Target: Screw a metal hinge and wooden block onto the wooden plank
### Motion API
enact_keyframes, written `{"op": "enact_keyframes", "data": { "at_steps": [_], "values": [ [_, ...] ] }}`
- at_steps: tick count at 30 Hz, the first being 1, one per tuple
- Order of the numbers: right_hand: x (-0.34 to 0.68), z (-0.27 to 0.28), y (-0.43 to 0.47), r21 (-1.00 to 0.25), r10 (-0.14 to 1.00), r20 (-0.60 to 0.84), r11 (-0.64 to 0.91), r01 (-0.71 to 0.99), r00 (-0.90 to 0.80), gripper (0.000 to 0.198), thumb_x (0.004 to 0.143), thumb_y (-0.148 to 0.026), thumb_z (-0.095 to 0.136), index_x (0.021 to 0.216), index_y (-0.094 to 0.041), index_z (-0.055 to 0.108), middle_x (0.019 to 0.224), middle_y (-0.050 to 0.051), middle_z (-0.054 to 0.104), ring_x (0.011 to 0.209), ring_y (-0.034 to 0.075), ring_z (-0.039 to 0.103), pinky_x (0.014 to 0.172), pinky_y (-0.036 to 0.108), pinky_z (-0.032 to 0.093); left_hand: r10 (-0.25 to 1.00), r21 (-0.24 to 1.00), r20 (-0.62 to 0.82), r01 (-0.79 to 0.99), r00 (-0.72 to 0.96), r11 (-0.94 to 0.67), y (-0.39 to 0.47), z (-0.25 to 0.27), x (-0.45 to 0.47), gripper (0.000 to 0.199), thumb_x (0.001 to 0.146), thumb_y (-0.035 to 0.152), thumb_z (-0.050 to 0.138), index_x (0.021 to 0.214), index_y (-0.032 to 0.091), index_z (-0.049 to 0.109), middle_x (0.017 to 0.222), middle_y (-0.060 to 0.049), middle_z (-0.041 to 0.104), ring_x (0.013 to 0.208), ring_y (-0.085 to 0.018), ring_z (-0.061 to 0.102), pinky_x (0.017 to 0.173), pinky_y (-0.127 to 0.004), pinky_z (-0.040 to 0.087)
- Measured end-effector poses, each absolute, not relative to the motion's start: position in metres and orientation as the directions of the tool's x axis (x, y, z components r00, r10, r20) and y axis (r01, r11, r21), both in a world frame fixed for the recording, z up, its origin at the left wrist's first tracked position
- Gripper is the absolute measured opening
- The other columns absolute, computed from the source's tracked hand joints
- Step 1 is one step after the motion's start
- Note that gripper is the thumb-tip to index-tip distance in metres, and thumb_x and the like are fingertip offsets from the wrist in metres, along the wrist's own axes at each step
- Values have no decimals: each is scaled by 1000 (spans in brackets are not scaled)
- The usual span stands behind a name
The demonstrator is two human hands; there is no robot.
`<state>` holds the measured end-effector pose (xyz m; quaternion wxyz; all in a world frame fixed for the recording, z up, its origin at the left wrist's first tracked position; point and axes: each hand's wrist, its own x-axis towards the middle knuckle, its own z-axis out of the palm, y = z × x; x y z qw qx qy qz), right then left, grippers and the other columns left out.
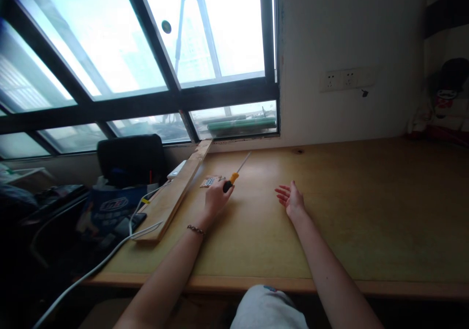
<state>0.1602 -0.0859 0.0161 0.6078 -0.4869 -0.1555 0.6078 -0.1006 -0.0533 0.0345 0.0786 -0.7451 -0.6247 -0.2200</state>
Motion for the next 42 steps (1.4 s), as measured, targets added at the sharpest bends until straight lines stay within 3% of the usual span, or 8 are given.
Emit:
{"op": "enact_keyframes", "data": {
  "at_steps": [3,6,13,26,36,42],
  "values": [
    [160,15,-90,-799,891,-387,-194,-569,239,41,90,-43,35,75,-14,59,60,5,66,40,8,54,37,18,38,935,170,347,985,-69,10,-49,32,-106,41,83,48,37,96,17,60,86,-11,65,78,-24,60,66,-31,43],
    [153,14,-94,-861,909,-329,-178,-476,255,40,89,-45,38,75,-13,59,59,5,65,38,9,54,35,18,38,948,181,288,980,-138,88,-43,27,-111,42,80,48,39,98,17,61,89,-11,65,81,-25,60,66,-32,44],
    [148,11,-95,-903,931,-257,-135,-407,260,39,87,-46,42,75,-12,58,57,5,64,38,9,54,35,17,39,949,225,261,968,-174,116,-35,16,-114,40,77,46,42,93,15,62,102,-13,61,90,-24,59,76,-30,45],
    [145,11,-97,-940,951,-206,-126,-318,232,38,85,-48,44,80,-12,57,58,4,64,39,9,55,34,17,40,941,231,255,958,-225,167,-42,21,-107,42,78,48,40,102,17,58,104,-13,61,88,-27,60,70,-36,46],
    [144,9,-95,-957,957,-188,-129,-259,222,36,88,-43,39,81,-12,57,58,5,64,38,9,55,33,16,39,957,253,174,950,-232,185,-48,27,-100,50,74,50,45,113,19,52,113,-15,58,96,-28,59,75,-36,46],
    [144,7,-95,-961,960,-171,-113,-252,220,36,85,-46,44,79,-13,57,57,5,64,37,9,54,33,16,39,965,233,152,957,-211,173,-50,29,-98,48,75,49,45,111,18,53,112,-16,58,98,-30,59,76,-37,46]
  ]
}}
